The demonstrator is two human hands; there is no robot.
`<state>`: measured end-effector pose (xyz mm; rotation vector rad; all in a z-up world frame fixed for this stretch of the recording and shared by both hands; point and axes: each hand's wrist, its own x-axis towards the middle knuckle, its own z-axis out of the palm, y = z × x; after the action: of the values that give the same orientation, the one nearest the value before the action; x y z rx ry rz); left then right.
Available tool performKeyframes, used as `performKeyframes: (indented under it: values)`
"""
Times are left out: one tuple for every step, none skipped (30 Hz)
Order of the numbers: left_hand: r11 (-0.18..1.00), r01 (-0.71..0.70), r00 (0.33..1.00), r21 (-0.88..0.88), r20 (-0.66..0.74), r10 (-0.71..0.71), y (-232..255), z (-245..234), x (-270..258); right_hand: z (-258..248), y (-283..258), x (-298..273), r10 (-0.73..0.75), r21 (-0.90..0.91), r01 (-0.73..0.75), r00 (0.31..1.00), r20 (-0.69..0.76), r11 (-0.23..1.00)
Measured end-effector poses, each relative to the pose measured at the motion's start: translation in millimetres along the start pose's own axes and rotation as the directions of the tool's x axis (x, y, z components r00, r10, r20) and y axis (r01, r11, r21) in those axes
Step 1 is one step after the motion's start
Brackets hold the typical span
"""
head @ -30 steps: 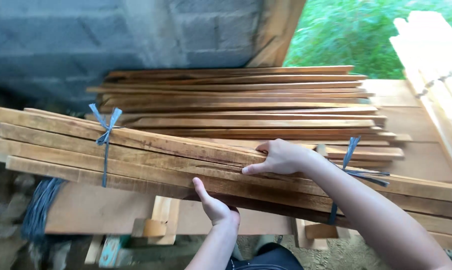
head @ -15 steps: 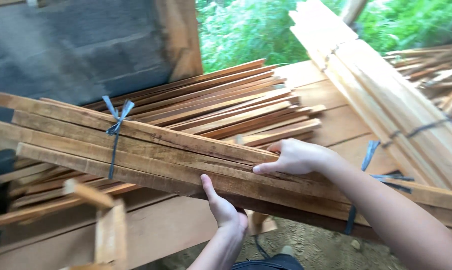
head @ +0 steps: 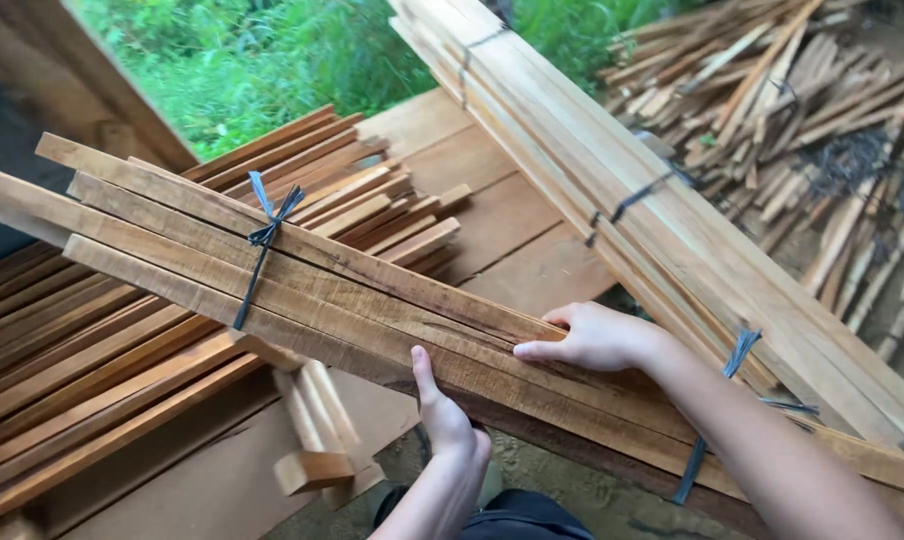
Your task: The person ties a bundle of wooden planks with a black strap, securing it with a knot. They then lift the bundle and place it on top of other stacked wood bundles. Finally, the person arranges loose wooden planks on a wooden workbench.
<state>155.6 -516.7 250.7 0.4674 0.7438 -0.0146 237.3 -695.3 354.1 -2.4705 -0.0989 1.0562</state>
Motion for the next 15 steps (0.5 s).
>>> performKeyframes:
  values:
    - [1.0,0.017,1.0,0.016,-0.001,-0.017,-10.7,4.8,2.7,-0.4,15.6,1.1,0.015,0.018,-0.015,1.0,0.001,1.0]
    - [0.999,0.032,0.999,0.03,-0.01,-0.031,-21.8,12.0,8.1,-3.3,31.1,3.3,0.015,0.013,-0.015,1.0,-0.015,1.0]
    - [0.998,0.047,0.999,0.044,-0.019,-0.046,-31.8,18.3,13.7,-5.1,45.4,5.7,0.016,0.009,-0.015,0.999,-0.031,1.0]
    - [0.997,0.058,0.998,0.056,-0.018,-0.057,-40.4,21.8,18.5,-7.0,56.2,7.1,0.027,0.022,-0.026,0.999,-0.033,0.999]
    - [0.994,0.062,0.998,0.09,-0.03,-0.06,-47.8,24.9,23.5,-8.5,65.8,8.7,0.052,0.053,-0.051,0.998,-0.029,0.997]
    - [0.991,0.062,0.997,0.122,-0.043,-0.057,-54.0,29.0,28.6,-11.4,74.0,11.3,0.073,0.082,-0.071,0.997,-0.022,0.994]
    - [0.989,0.07,0.997,0.132,-0.044,-0.065,-59.9,33.0,34.4,-11.7,84.0,16.4,0.081,0.092,-0.078,0.997,-0.021,0.993]
    - [0.986,0.076,0.997,0.146,-0.036,-0.071,-66.2,37.1,40.2,-12.6,93.8,21.0,0.073,0.115,-0.069,0.997,-0.03,0.991]
    - [0.984,0.081,0.997,0.159,-0.028,-0.078,-72.0,41.3,46.1,-13.4,103.0,25.7,0.065,0.137,-0.059,0.997,-0.04,0.989]
    - [0.982,0.088,0.996,0.165,-0.027,-0.085,-76.8,45.8,52.8,-15.7,109.9,30.3,0.073,0.143,-0.066,0.996,-0.042,0.988]
    - [0.98,0.094,0.996,0.176,-0.015,-0.093,-81.3,50.6,59.8,-18.4,116.4,35.3,0.084,0.167,-0.077,0.996,-0.039,0.983]
    - [0.977,0.097,0.995,0.187,-0.002,-0.098,-85.0,56.2,68.7,-22.0,122.3,42.0,0.094,0.191,-0.085,0.995,-0.039,0.978]
    - [0.976,0.102,0.995,0.193,0.001,-0.104,-89.3,60.8,78.0,-25.6,128.6,48.8,0.099,0.196,-0.089,0.994,-0.042,0.977]
    - [0.974,0.105,0.994,0.203,-0.014,-0.104,-92.4,66.3,87.9,-30.3,133.8,56.4,0.106,0.192,-0.097,0.994,-0.04,0.977]
    - [0.971,0.108,0.994,0.213,-0.028,-0.104,-95.0,72.1,98.2,-35.2,138.6,64.4,0.113,0.189,-0.104,0.993,-0.037,0.977]
